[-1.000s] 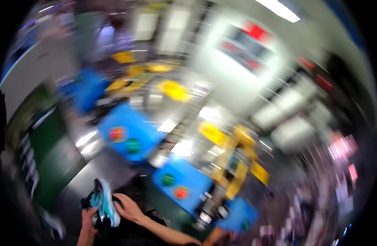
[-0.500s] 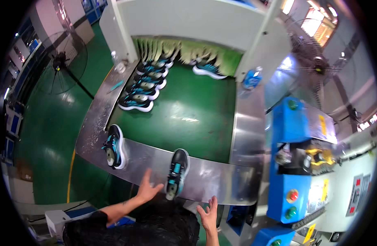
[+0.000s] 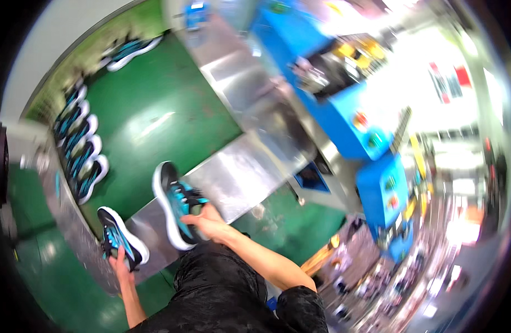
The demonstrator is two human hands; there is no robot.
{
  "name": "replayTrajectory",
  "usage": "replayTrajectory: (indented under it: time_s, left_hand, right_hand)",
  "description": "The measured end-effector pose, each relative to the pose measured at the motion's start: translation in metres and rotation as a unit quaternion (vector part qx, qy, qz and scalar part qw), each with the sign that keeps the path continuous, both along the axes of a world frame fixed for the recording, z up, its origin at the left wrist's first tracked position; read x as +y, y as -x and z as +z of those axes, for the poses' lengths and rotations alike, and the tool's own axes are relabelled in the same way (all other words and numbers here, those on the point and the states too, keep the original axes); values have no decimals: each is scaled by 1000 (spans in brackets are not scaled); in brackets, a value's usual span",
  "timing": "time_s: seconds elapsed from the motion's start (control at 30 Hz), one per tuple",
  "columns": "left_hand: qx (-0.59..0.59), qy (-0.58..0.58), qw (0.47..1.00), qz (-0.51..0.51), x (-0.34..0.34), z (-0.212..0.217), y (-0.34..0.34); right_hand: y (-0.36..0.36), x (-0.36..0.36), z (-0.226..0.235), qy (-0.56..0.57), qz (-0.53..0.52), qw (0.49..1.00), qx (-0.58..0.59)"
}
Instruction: The person places shoes into two different specialized industrial machines, retrieves them, and then places them on a storage rack or conveyor belt.
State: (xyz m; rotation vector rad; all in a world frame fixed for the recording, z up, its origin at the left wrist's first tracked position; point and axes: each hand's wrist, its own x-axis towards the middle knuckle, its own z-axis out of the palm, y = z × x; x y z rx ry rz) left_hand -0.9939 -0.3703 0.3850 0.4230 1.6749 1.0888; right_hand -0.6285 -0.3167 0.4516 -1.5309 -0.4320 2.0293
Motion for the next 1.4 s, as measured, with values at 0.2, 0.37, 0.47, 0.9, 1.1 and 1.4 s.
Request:
replayTrajectory:
  time_s: [0.2, 0.37, 0.47, 0.9, 1.1, 1.4]
  left_hand:
    - [4, -68, 885, -462, 104, 48, -110]
    - [-89, -209, 620, -751, 66, 123, -252]
    - [-228, -164, 478, -833, -7, 150, -290]
    - [-193, -261, -126, -938, -444, 179, -235]
    - [-300, -192, 20, -934, -429, 163, -216]
    - [-208, -377, 155, -889, -138, 82, -262]
  right_hand:
    - [-13, -94, 70, -278, -287, 916, -37]
    - [10, -267, 118, -366, -508, 740, -247]
    - [73, -393, 151, -223, -522, 695, -441]
    - [411, -574, 76, 497, -744, 17, -446]
    - [341, -572, 137, 440, -587, -112, -670]
    - [108, -355, 136, -377, -391, 481, -688]
